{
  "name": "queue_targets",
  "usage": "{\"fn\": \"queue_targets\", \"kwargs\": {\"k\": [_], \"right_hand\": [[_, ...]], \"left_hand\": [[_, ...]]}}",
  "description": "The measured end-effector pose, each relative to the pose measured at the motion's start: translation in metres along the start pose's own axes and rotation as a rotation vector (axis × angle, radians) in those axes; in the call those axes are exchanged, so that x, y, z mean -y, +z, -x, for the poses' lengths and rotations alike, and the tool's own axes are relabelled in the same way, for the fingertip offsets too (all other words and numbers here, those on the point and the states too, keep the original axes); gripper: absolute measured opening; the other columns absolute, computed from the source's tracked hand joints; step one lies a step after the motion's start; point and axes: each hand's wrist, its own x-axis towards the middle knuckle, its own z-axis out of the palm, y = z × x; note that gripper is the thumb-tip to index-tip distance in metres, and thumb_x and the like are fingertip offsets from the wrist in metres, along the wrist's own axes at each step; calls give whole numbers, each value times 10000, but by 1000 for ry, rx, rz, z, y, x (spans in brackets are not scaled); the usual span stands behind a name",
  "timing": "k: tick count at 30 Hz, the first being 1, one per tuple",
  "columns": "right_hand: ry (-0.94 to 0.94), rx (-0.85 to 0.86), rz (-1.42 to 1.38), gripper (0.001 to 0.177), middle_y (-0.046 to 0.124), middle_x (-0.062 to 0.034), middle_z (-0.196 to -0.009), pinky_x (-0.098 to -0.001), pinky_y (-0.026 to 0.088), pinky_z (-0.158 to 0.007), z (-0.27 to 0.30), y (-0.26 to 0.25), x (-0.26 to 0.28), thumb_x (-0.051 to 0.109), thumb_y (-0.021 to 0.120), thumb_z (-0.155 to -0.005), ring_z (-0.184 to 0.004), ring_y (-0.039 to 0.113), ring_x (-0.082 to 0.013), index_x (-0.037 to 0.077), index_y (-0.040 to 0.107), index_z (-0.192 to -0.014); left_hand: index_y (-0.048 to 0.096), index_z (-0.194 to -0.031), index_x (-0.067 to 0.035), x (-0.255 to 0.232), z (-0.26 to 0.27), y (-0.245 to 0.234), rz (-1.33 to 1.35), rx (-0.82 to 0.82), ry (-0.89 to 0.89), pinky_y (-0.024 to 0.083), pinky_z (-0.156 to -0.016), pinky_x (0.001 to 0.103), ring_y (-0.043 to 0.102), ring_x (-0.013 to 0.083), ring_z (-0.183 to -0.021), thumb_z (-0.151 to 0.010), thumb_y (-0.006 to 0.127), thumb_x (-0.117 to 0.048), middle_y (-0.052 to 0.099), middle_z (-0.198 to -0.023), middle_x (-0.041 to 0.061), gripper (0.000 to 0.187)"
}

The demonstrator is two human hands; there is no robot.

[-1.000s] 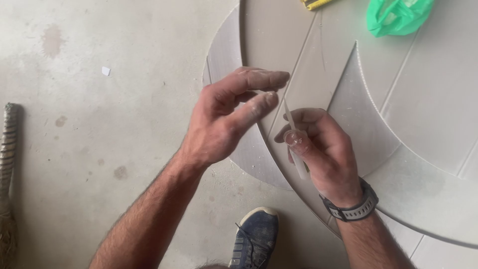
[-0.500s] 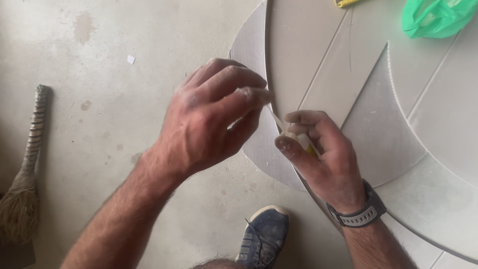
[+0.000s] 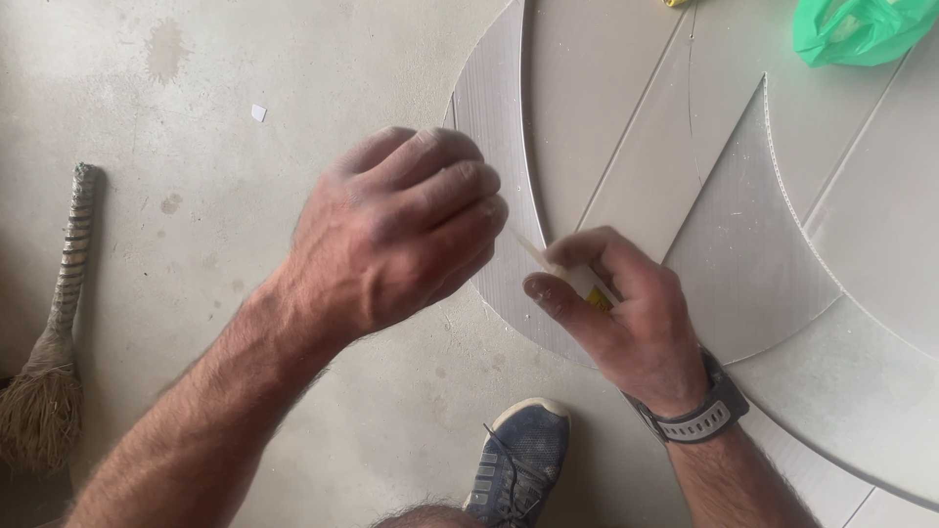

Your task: Applying adhesive to curved panels and installing them on a surface to create a pattern

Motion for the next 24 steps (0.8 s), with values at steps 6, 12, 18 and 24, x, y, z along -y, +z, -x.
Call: {"fn": "queue_targets", "kwargs": {"k": [6,12,18,24], "right_hand": [[-282,-2,96,265,583,53,-648,-199,361,-367,12,11,-24,382,671,-927,-487,437,-36,121,627,-938],[-72,-57,-87,247,738,-42,-890,-197,594,-677,29,13,-32,200,810,-840,-780,719,-107,68,663,-989],[-352,-124,83,258,756,-86,-900,-256,595,-674,24,5,-27,200,793,-869,-713,710,-121,50,609,-970],[-340,-206,170,242,753,-56,-942,-251,551,-702,24,3,-25,183,814,-877,-659,644,-114,66,633,-988]], "left_hand": [[671,-822,-54,18,5,-17,17,-152,23,468,-585,395,706,306,-855,-999,630,79,708,-919,118,226],[759,-1010,-20,26,26,-20,-11,-19,-76,621,-653,349,791,259,-858,-1079,738,44,805,-928,121,97],[494,-794,-135,15,63,7,-3,135,-369,408,-455,249,399,83,-469,-1018,518,5,429,-573,-55,265],[399,-598,-185,1,55,6,53,142,-460,296,-407,255,334,75,-419,-1135,548,-282,337,-487,-80,565]]}}
